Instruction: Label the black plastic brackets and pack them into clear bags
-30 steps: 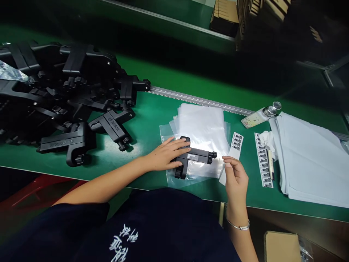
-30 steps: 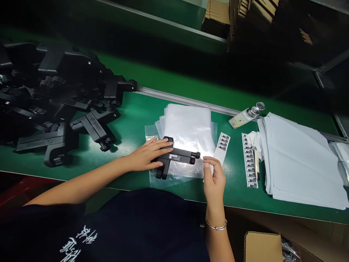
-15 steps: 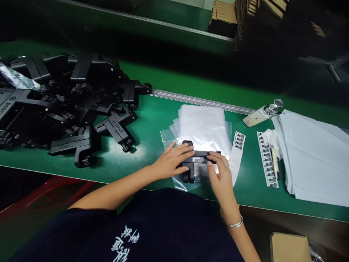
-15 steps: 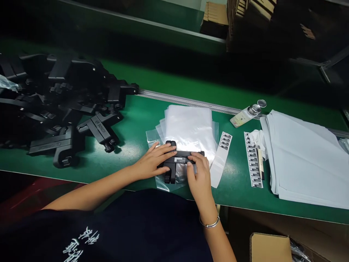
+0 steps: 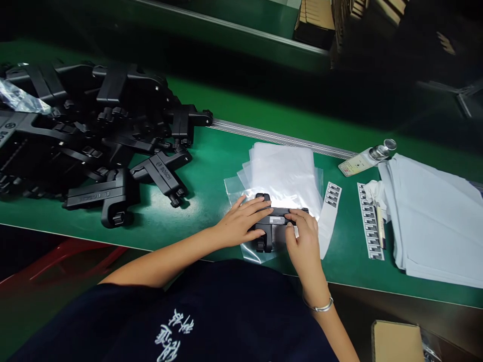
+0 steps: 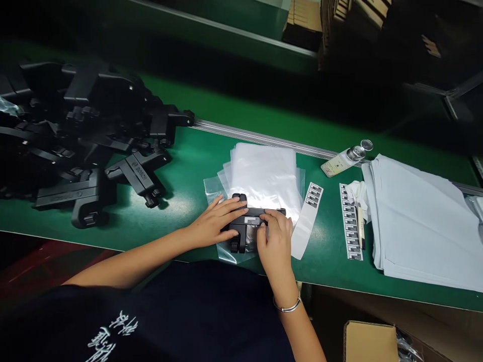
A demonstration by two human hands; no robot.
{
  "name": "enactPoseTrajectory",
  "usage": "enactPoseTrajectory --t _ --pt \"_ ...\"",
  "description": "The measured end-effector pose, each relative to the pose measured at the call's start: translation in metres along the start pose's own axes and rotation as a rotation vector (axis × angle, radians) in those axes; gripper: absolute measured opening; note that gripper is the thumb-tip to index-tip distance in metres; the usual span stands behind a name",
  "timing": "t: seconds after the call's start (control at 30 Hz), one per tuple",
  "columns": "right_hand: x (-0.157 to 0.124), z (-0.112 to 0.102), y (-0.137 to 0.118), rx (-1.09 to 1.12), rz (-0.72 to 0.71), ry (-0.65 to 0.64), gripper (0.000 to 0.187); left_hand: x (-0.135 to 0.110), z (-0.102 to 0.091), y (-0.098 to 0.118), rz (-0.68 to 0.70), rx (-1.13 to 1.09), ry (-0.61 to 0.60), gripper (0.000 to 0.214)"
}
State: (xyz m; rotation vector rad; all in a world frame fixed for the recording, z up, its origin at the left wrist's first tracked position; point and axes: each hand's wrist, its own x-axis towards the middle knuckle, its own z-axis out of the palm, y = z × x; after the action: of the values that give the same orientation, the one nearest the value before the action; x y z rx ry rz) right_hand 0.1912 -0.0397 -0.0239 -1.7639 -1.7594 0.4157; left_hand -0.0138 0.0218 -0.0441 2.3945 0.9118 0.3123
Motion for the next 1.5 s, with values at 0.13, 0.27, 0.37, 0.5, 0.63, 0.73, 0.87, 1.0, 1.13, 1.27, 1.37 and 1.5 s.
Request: enactPoseTrajectory --t 0.13,0.27,0.37,0.5,0.63,0.73,0.87,1.0,1.13,1.27,1.37,1.5 --pt "0.000 0.001 -0.001 -0.022 0.022 -0.001 0.023 0.000 0.001 0.000 -0.001 -0.007 0.003 0.058" --pt "0.000 0.002 -0.003 -0.025 0.047 0.005 0.022 0.000 0.000 0.001 -0.004 -0.019 0.003 0.057" --pt "0.000 0.003 -0.005 -0.028 0.056 0.017 0.020 0.000 -0.003 0.003 -0.011 -0.025 -0.010 0.056" --pt "0.001 0.005 -0.006 -0.012 0.083 0.024 0.017 0.003 -0.006 0.011 -0.027 -0.071 -0.003 0.052" --pt "-0.001 0.003 -0.004 0.027 0.083 0.037 0.016 0.012 -0.005 0.021 -0.028 -0.147 0.014 0.040" --pt "-0.002 0.001 0.001 0.075 0.051 0.045 0.015 0.017 -0.003 0.024 -0.051 -0.214 0.010 0.032" --pt "-0.003 0.004 0.004 0.023 0.017 0.022 0.013 0.017 -0.002 0.022 -0.039 -0.244 0.028 0.028" --pt "-0.010 -0.003 -0.008 0.027 -0.053 0.069 0.011 0.013 -0.003 0.016 0.004 -0.200 0.012 0.056" --pt "-0.010 -0.026 -0.014 0.230 -0.059 0.210 0.008 0.012 -0.001 0.011 0.042 -0.138 -0.022 0.060" --pt "0.003 -0.019 0.001 0.393 0.204 0.055 0.015 0.010 0.006 0.009 0.030 -0.116 0.042 0.069" --pt "0.008 0.000 0.010 0.382 0.252 0.005 0.018 0.008 0.010 0.009 0.014 -0.112 0.068 0.071" --pt "0.006 0.010 0.009 0.351 0.220 0.012 0.017 0.007 0.011 0.009 0.008 -0.120 0.072 0.069"
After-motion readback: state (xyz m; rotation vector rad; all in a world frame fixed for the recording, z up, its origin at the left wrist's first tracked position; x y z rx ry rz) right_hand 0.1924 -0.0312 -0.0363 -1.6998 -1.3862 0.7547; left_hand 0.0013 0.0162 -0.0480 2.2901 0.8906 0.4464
